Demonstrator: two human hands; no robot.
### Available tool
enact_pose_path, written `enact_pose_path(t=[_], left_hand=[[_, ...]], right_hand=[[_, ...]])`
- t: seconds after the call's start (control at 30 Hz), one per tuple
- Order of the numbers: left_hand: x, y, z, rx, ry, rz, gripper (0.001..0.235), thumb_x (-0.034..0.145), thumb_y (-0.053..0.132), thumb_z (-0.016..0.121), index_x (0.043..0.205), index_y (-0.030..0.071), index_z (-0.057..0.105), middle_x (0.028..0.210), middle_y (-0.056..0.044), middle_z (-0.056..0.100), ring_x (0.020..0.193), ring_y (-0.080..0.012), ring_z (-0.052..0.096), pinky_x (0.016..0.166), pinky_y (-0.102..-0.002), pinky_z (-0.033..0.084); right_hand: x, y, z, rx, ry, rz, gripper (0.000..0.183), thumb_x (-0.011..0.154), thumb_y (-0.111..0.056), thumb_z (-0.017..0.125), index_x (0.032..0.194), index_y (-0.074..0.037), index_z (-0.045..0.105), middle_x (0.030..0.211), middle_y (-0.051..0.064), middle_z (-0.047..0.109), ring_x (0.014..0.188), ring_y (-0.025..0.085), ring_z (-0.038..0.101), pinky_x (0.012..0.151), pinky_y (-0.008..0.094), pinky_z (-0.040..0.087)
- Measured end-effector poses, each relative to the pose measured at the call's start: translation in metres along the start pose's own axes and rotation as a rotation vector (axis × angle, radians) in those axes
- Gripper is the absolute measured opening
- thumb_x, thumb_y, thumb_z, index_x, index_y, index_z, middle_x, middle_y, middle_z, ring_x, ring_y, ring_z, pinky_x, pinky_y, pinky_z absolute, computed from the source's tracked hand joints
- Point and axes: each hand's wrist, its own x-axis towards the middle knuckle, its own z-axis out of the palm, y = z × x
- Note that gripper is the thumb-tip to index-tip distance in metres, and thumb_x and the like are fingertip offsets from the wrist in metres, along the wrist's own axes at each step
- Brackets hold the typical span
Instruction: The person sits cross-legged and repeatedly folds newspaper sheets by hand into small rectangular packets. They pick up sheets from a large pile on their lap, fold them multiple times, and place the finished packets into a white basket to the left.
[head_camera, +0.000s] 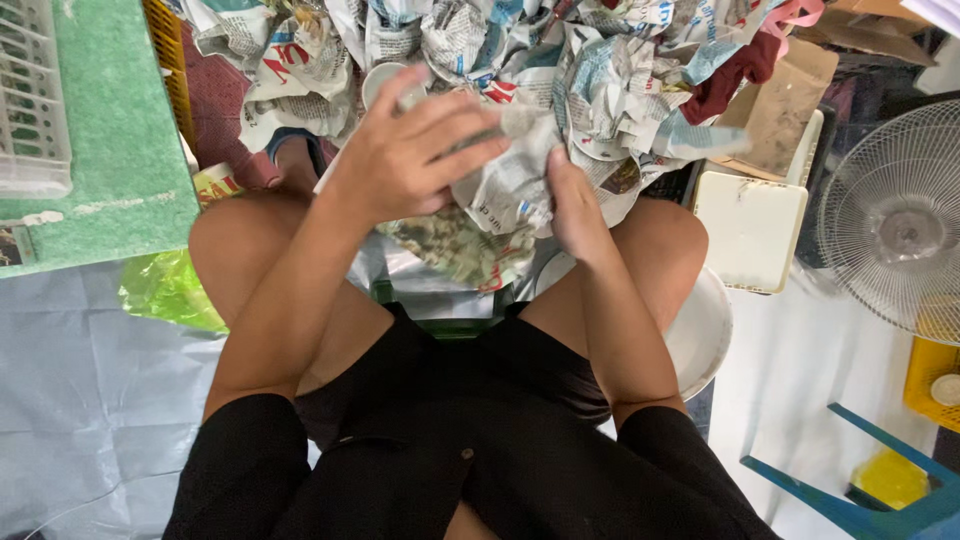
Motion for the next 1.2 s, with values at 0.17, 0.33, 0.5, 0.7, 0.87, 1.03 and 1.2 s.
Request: enact_pose_path(t=[0.17,0.33,0.5,0.7,0.87,1.03,1.2], left_hand=[[-0.003,-0.002,0.006,0.061,-0.04,-0.065,0.023,0.095,0.013,0.079,0.118,0.013,0.078,0.092,0.003,0.064,0.087,-0.0155,0.062,0.101,-0.04,0.051],[-0.014,0.004,0.017,0.12,0.029,-0.066,0.031,0.095,0.009,0.076,0.126,0.009,0.078,0.091,0.001,0.066,0.081,-0.0166,0.058,0.091,-0.036,0.049],[-0.025,-0.007,0.025,-0.326,0.139,-0.501,0.022,0.099,0.007,0.082,0.121,0.004,0.077,0.097,-0.008,0.072,0.087,-0.0205,0.069,0.082,-0.031,0.053],[-0.048,-0.028,0.026,-0.711,0.316,-0.812,0.013,0.109,0.007,0.078,0.116,-0.004,0.074,0.107,-0.008,0.077,0.097,-0.0112,0.069,0.087,-0.027,0.055],[-0.048,-0.04,0.014,-0.829,0.315,-0.984,0.016,0.103,0.01,0.079,0.11,-0.004,0.075,0.091,-0.004,0.073,0.076,-0.0071,0.063,0.069,-0.024,0.049],[-0.048,-0.049,-0.009,-0.827,0.272,-1.176,0.015,0.096,0.01,0.079,0.106,-0.001,0.077,0.076,-0.004,0.07,0.056,-0.0112,0.059,0.051,-0.027,0.043],[-0.041,-0.04,-0.007,-0.168,0.312,-0.576,0.015,0.096,0.013,0.081,0.107,0.003,0.077,0.084,-0.006,0.074,0.067,-0.0147,0.066,0.059,-0.03,0.049]], right_hand=[[-0.027,-0.065,0.033,-0.231,0.152,-0.449,0.064,0.116,-0.051,0.037,0.157,-0.002,0.039,0.165,0.017,0.037,0.151,0.025,0.039,0.127,0.037,0.027],[-0.055,-0.105,0.064,-0.561,0.298,-0.792,0.093,0.093,-0.057,0.067,0.161,-0.01,0.026,0.173,0.009,0.01,0.156,0.032,0.019,0.132,0.043,0.022],[-0.031,-0.093,0.041,-0.236,0.328,-0.574,0.075,0.102,-0.012,0.072,0.161,-0.01,0.026,0.167,0.015,0.024,0.15,0.028,0.038,0.127,0.041,0.043],[-0.018,-0.071,0.014,-0.097,0.294,-0.434,0.057,0.107,0.003,0.069,0.154,-0.009,0.038,0.159,0.014,0.043,0.141,0.022,0.053,0.106,0.034,0.059],[-0.009,-0.057,0.003,-0.375,0.365,-0.372,0.034,0.101,-0.001,0.075,0.132,-0.005,0.06,0.123,0.009,0.065,0.104,0.012,0.061,0.079,0.026,0.053],[0.004,-0.051,-0.026,0.116,0.383,-0.582,0.015,0.115,0.004,0.065,0.125,0.0,0.055,0.109,0.004,0.06,0.095,0.006,0.058,0.084,0.021,0.046],[0.0,-0.041,-0.008,0.048,0.456,-0.665,0.012,0.112,0.006,0.057,0.118,-0.002,0.051,0.111,0.003,0.055,0.087,0.007,0.052,0.075,0.021,0.047]])
